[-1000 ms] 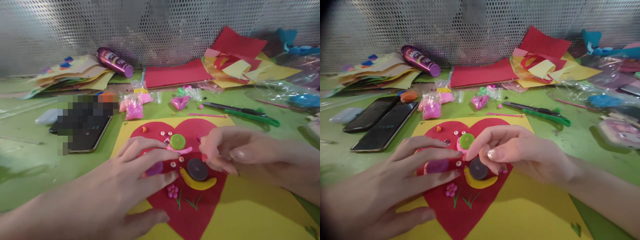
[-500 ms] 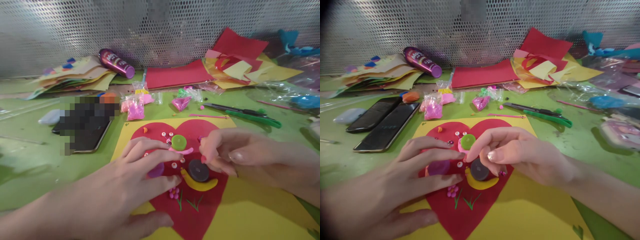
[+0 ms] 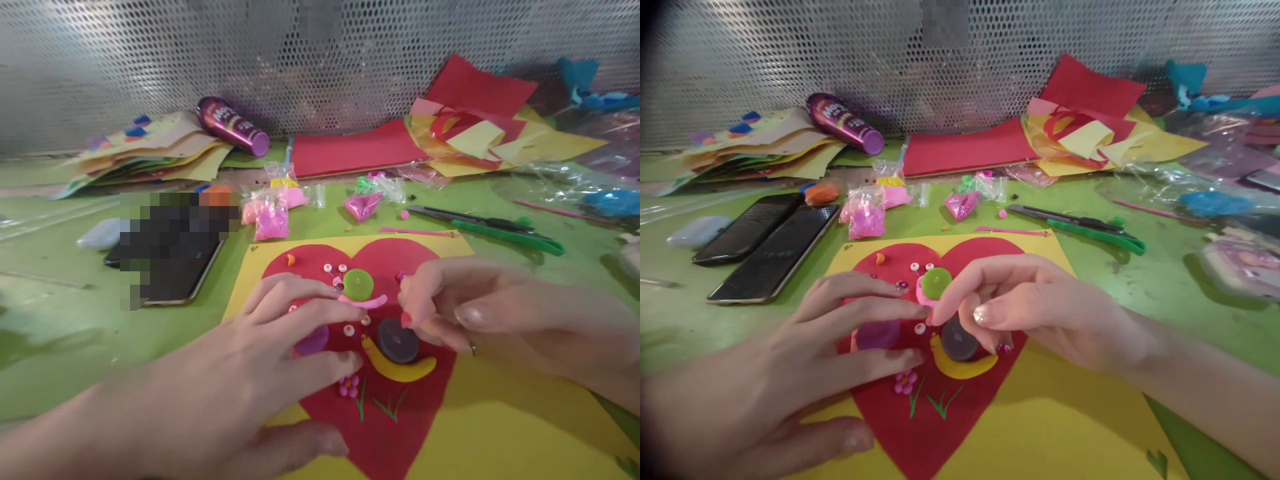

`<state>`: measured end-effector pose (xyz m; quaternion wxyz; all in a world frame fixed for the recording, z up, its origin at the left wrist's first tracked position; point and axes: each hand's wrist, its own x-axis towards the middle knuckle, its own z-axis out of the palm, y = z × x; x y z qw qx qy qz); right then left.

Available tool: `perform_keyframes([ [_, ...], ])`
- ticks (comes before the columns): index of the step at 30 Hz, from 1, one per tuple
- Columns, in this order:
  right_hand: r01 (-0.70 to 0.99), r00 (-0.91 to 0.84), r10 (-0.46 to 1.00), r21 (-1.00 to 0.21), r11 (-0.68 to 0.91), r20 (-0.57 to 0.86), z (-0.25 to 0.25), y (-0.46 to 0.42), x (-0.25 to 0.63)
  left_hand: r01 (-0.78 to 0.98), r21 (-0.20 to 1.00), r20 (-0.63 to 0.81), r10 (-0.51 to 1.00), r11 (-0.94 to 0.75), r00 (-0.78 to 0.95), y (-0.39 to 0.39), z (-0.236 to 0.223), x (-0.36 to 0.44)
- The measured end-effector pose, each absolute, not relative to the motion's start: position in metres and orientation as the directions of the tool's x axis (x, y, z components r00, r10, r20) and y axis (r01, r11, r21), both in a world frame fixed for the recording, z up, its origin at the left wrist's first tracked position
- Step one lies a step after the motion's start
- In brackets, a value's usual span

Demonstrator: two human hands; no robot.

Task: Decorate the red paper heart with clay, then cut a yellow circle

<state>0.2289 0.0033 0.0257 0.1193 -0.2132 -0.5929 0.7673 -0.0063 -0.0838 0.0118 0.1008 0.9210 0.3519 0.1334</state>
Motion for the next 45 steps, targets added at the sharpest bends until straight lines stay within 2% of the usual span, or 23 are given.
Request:
perform_keyframes([
  [30, 0.09, -0.871, 0.446, -0.959, -0.267, -0.206, 0.0273, 0.0024, 0.2272, 0.598, 0.317, 0.171, 0.665, -0.736, 0.727, -0.0818, 0.0106, -0.0073],
  [45, 0.162, -0.852, 0.477, -0.975, -0.154, -0.217, 0.0267, 0.0029, 0.2269, 0.608, 0.3, 0.172, 0.669, -0.735, 0.723, -0.0818, 0.0111, -0.0057],
])
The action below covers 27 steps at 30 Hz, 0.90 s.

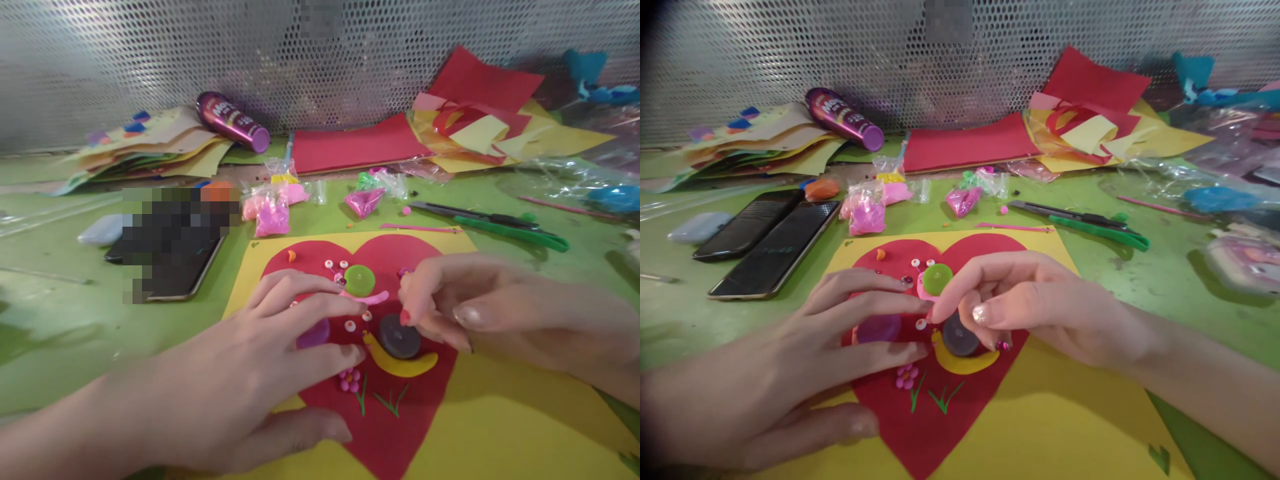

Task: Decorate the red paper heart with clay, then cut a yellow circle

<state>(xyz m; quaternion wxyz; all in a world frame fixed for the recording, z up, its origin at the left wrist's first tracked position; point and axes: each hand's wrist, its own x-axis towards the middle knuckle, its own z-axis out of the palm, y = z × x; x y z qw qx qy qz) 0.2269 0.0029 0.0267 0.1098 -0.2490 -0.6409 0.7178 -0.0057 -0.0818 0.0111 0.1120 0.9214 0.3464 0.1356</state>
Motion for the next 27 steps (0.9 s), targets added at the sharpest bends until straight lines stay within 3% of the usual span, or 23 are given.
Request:
perform_keyframes([
  [21, 0.167, -0.857, 0.473, -0.978, -0.122, -0.205, 0.0255, 0.0025, 0.2277, 0.599, 0.313, 0.178, 0.665, -0.737, 0.725, -0.0813, 0.0109, -0.0063],
  [24, 0.145, -0.823, 0.54, -0.984, -0.102, -0.177, 0.0277, 0.0022, 0.2276, 0.6, 0.315, 0.174, 0.667, -0.735, 0.725, -0.081, 0.012, -0.0058],
  [27, 0.05, -0.707, 0.701, -0.995, -0.086, -0.096, 0.0284, 0.0053, 0.2265, 0.609, 0.302, 0.158, 0.668, -0.734, 0.727, -0.0808, 0.0132, -0.0052],
])
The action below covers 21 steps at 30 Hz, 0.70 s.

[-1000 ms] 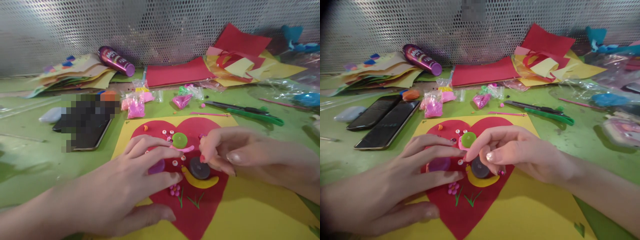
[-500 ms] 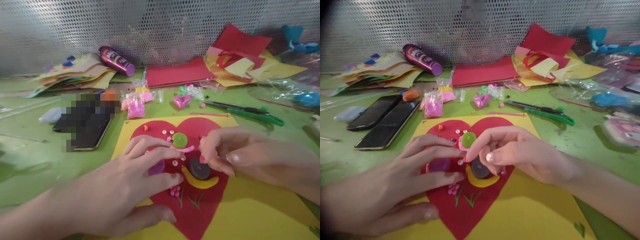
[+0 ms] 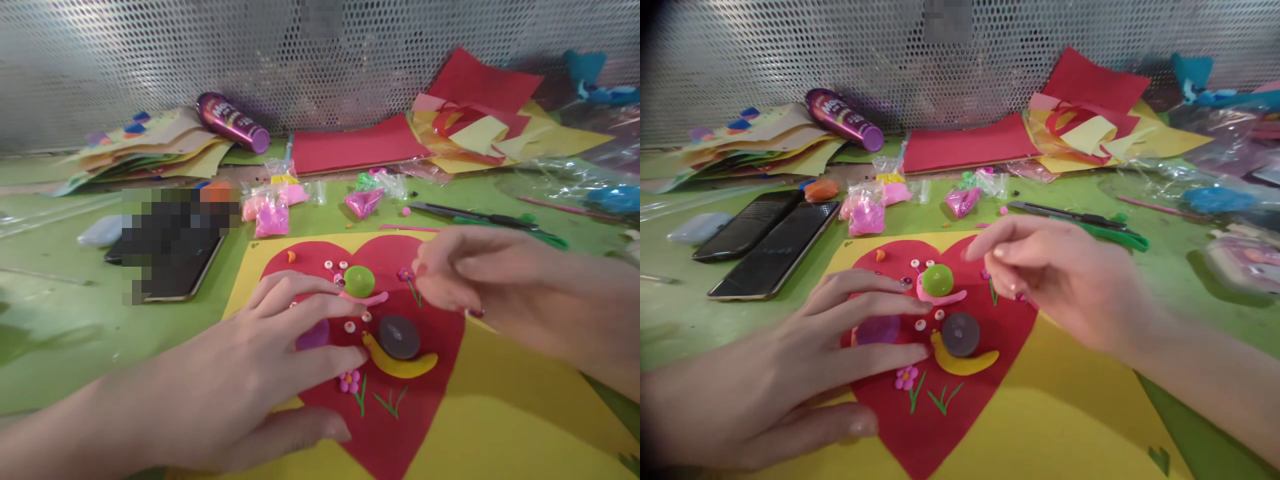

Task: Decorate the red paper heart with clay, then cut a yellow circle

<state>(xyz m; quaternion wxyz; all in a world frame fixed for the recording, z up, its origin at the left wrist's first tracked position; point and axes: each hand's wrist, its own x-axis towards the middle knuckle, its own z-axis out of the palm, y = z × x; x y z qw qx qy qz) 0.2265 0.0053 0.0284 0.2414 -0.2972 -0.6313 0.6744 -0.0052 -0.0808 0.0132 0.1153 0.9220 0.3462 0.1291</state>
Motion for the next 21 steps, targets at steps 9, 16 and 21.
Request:
perform_keyframes([
  [9, 0.594, -0.305, 0.938, -0.738, 0.321, 0.163, 0.024, 0.036, 0.237, 0.615, 0.291, 0.199, 0.675, -0.733, 0.711, -0.082, 0.012, -0.006],
  [16, 0.736, -0.643, 0.708, -0.018, 0.676, 0.294, -0.004, 0.062, 0.25, 0.639, 0.288, 0.183, 0.697, -0.713, 0.694, -0.083, 0.013, -0.005],
  [21, 0.7, -0.685, 0.678, -0.018, 0.714, 0.266, -0.01, 0.068, 0.252, 0.652, 0.298, 0.177, 0.711, -0.698, 0.68, -0.082, 0.013, -0.005],
])
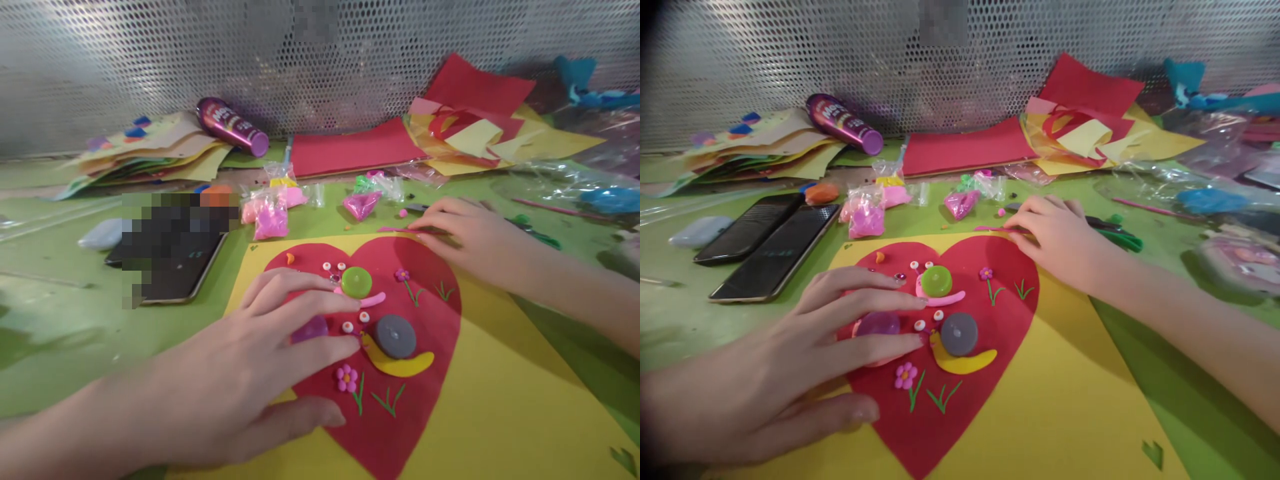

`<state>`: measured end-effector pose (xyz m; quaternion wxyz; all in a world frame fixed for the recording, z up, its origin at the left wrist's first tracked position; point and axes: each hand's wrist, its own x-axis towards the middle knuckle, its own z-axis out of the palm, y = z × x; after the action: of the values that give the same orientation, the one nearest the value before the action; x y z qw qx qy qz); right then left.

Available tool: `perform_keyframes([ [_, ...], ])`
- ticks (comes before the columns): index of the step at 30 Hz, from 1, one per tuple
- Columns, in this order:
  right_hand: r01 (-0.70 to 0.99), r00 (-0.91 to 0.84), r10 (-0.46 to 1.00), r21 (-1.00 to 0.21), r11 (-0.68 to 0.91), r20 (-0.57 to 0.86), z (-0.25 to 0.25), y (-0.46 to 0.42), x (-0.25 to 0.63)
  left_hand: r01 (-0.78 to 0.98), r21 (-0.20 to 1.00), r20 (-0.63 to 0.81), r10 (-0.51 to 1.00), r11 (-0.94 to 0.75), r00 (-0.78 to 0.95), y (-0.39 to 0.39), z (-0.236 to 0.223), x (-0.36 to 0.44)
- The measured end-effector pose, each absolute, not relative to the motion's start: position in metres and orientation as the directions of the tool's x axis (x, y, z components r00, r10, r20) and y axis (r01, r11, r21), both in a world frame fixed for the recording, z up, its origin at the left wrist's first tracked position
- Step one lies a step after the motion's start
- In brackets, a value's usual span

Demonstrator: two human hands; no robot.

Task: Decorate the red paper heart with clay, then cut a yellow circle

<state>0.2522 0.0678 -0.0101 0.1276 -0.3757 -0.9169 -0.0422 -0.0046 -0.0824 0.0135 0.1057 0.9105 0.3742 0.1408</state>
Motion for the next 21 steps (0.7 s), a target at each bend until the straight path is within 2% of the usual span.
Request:
perform_keyframes([
  [10, 0.666, -0.734, 0.631, 0.087, 0.74, 0.252, -0.0087, 0.0701, 0.2541, 0.651, 0.302, 0.186, 0.713, -0.696, 0.676, -0.0831, 0.0119, -0.0045],
  [21, 0.666, -0.734, 0.627, 0.093, 0.74, 0.262, -0.009, 0.0724, 0.2559, 0.638, 0.235, 0.206, 0.679, -0.733, 0.704, -0.0824, 0.011, -0.0041],
])
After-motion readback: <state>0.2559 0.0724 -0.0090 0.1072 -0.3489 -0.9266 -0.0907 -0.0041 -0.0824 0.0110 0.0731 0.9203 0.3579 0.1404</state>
